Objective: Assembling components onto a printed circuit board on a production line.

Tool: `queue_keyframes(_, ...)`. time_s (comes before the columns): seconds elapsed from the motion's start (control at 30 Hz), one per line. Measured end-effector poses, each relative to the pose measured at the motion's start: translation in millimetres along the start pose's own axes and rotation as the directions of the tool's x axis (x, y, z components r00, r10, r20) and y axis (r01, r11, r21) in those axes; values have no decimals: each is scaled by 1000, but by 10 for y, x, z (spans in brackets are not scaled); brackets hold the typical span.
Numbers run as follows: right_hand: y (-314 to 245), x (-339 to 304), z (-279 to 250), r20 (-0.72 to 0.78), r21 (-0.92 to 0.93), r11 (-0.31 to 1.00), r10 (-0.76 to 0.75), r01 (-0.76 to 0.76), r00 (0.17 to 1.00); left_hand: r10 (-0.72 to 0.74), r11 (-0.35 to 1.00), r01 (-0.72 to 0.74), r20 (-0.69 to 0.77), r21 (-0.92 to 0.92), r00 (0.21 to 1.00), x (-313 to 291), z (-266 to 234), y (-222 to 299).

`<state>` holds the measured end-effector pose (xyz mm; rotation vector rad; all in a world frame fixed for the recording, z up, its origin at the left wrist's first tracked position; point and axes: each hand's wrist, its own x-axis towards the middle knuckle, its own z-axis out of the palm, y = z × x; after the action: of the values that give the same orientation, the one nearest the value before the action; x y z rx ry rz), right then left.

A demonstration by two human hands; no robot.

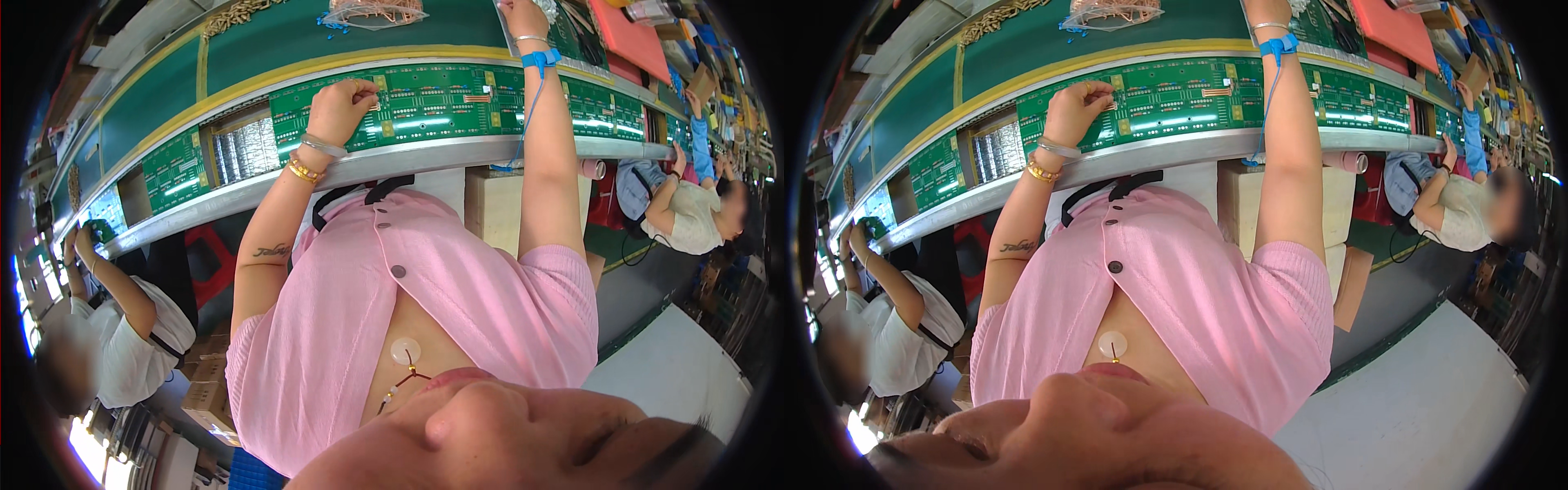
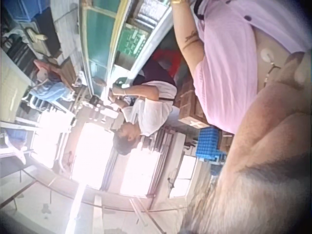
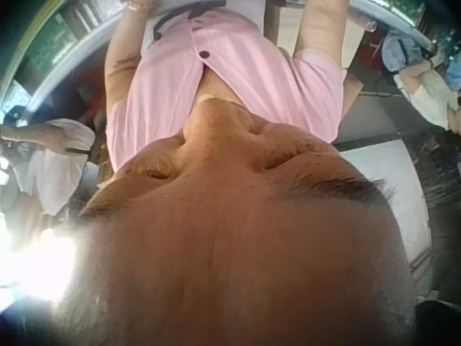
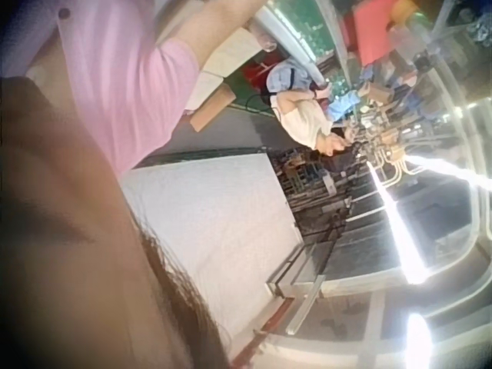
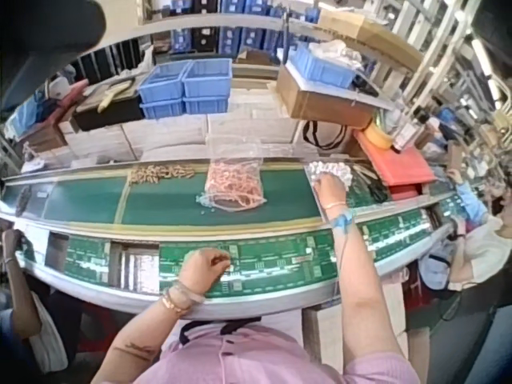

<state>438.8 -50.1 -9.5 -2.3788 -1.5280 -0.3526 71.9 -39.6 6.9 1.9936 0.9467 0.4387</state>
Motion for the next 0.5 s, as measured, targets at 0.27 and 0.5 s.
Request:
queue_keyframes(0.27, -577, -334, -319, 32, 582, 811, 44, -54, 999, -51, 999, 51, -4, -11, 999, 16, 69, 6)
queue_keyframes(0.5, -822, -452, -390, -99, 602, 790, -69, 115, 993, -44, 999, 45, -57, 10, 997, -9, 136, 38)
